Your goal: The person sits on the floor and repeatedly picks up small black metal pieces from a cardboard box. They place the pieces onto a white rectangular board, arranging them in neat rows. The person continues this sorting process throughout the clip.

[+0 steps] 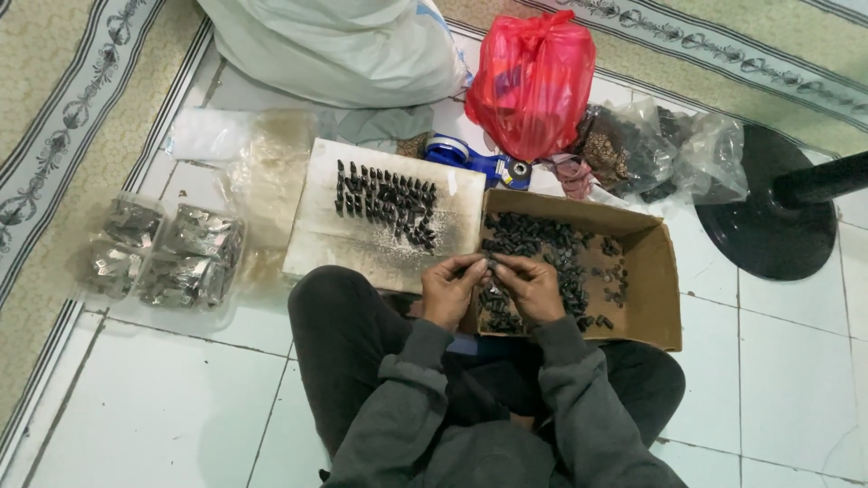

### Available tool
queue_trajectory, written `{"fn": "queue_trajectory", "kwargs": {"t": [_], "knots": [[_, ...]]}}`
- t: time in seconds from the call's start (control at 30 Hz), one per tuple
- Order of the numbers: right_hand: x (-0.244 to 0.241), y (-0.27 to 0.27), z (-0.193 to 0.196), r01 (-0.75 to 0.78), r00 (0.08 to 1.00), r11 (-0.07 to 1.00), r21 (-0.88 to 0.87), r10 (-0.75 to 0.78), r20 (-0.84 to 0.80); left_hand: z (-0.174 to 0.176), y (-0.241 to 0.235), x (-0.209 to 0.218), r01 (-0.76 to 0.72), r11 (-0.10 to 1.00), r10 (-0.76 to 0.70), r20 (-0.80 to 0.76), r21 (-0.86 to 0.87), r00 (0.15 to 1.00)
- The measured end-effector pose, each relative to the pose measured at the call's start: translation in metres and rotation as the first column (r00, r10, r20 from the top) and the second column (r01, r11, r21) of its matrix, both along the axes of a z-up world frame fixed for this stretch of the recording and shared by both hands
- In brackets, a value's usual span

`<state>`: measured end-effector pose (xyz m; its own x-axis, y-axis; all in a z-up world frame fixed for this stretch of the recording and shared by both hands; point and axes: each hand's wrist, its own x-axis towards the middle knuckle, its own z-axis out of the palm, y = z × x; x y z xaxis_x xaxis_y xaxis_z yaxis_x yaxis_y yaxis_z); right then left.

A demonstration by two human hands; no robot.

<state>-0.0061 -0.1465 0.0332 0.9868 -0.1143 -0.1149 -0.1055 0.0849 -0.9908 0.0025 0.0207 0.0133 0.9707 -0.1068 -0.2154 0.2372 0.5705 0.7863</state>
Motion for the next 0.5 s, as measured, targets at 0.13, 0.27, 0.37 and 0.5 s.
{"fn": "queue_trajectory", "kwargs": {"t": [0.13,0.27,0.37,0.5], "knots": [[0.002,-0.005,-0.018,0.017,1.000,0.997,0.078,-0.016,-0.022,-0.006,-0.004,-0.002,0.002,1.000,-0.002,0.004,-0.026,1.000],[0.006,-0.019,-0.046,0.002,1.000,0.990,0.139,-0.001,-0.003,0.001,-0.008,-0.003,-0.004,0.998,0.004,0.000,-0.057,1.000],[0.004,-0.018,-0.051,0.023,0.999,0.983,0.180,-0.028,0.021,-0.001,-0.010,-0.005,-0.010,0.999,0.011,0.022,-0.046,1.000],[-0.002,-0.015,-0.029,0.032,0.997,0.994,0.108,-0.040,0.070,-0.001,-0.008,-0.008,0.010,1.000,-0.011,0.090,0.015,0.996]]}}
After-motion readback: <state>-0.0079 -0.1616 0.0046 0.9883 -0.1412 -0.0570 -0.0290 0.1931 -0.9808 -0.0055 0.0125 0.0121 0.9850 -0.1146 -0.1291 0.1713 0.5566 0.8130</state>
